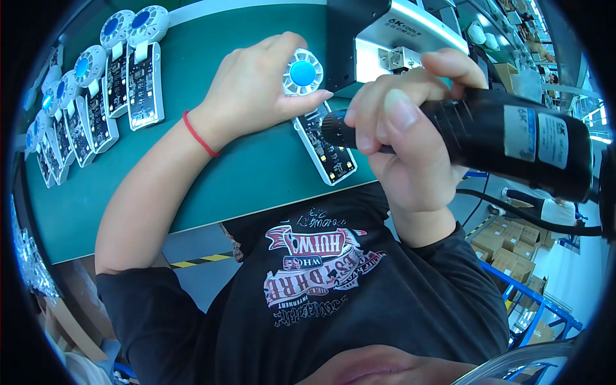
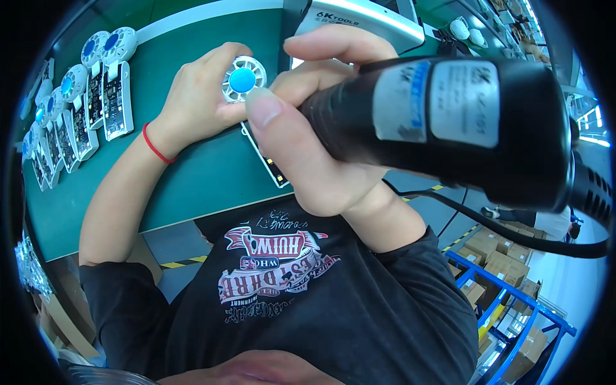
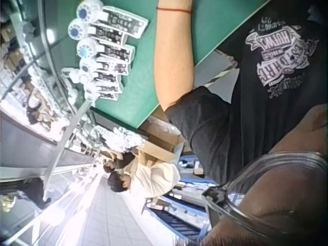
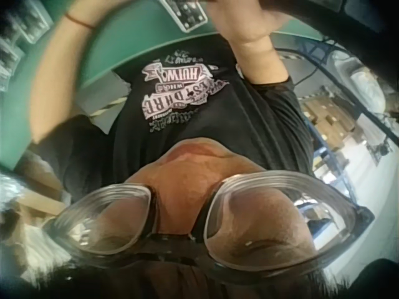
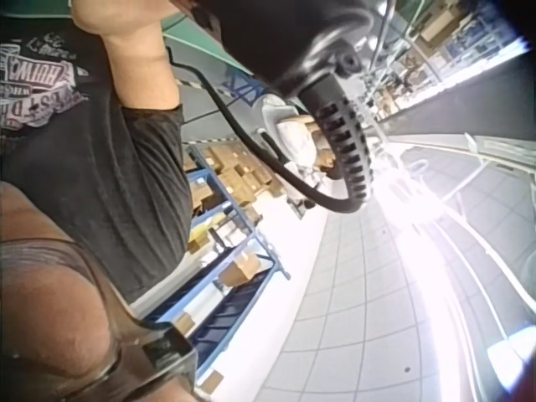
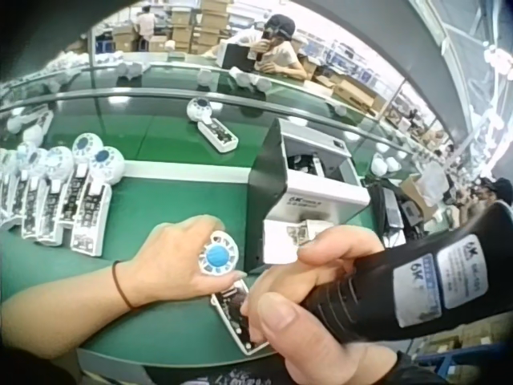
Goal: Assembling electronic components, likely for a camera, using an electric screwdriver and placing them on a production line.
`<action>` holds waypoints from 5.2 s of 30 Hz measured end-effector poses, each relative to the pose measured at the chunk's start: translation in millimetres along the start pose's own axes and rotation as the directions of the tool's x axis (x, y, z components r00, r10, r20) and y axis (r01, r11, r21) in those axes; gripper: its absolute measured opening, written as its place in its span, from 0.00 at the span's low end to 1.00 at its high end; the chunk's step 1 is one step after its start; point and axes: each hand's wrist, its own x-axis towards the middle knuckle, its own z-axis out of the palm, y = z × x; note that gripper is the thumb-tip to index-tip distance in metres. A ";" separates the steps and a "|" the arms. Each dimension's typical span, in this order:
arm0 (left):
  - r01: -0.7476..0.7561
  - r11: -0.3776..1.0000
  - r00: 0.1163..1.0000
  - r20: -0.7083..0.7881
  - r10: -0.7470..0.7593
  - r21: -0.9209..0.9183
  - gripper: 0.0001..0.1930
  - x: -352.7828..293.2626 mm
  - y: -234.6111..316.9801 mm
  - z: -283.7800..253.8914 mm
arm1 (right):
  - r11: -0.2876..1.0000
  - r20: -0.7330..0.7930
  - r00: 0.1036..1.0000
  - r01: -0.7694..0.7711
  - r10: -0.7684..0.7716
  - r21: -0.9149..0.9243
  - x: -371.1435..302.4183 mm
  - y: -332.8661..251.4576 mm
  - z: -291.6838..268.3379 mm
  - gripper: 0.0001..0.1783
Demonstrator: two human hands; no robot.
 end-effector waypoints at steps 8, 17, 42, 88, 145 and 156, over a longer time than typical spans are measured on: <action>-0.020 0.999 0.999 0.039 0.021 -0.034 0.29 3.9 1.4 -3.9 | 0.985 0.067 0.998 -0.004 0.016 -0.175 7.7 1.6 3.6 0.28; 0.054 0.999 0.997 0.052 -0.054 -0.005 0.28 0.2 -1.7 -9.7 | 0.935 -0.126 0.929 0.335 -0.348 -0.112 15.7 -36.2 -54.5 0.26; 0.142 0.989 0.989 0.031 -0.141 -0.034 0.31 -0.1 -11.9 -3.2 | 0.998 -0.120 0.993 0.020 -0.013 0.063 -32.7 -11.1 -42.1 0.28; 0.011 0.998 0.997 -0.076 -0.016 -0.067 0.29 -0.5 -8.7 1.4 | 0.999 0.012 0.999 -0.053 0.053 0.003 -37.3 -22.6 -20.6 0.29; 0.241 0.886 0.886 0.283 -0.367 0.396 0.23 2.1 80.5 -51.8 | 0.373 -0.097 0.977 0.020 0.189 0.928 -63.1 0.7 -172.3 0.17; 0.094 0.967 0.981 0.187 -0.049 -0.237 0.32 13.7 -2.9 -15.4 | 0.978 -0.309 0.929 0.176 -0.203 -0.113 12.4 -38.7 -55.2 0.16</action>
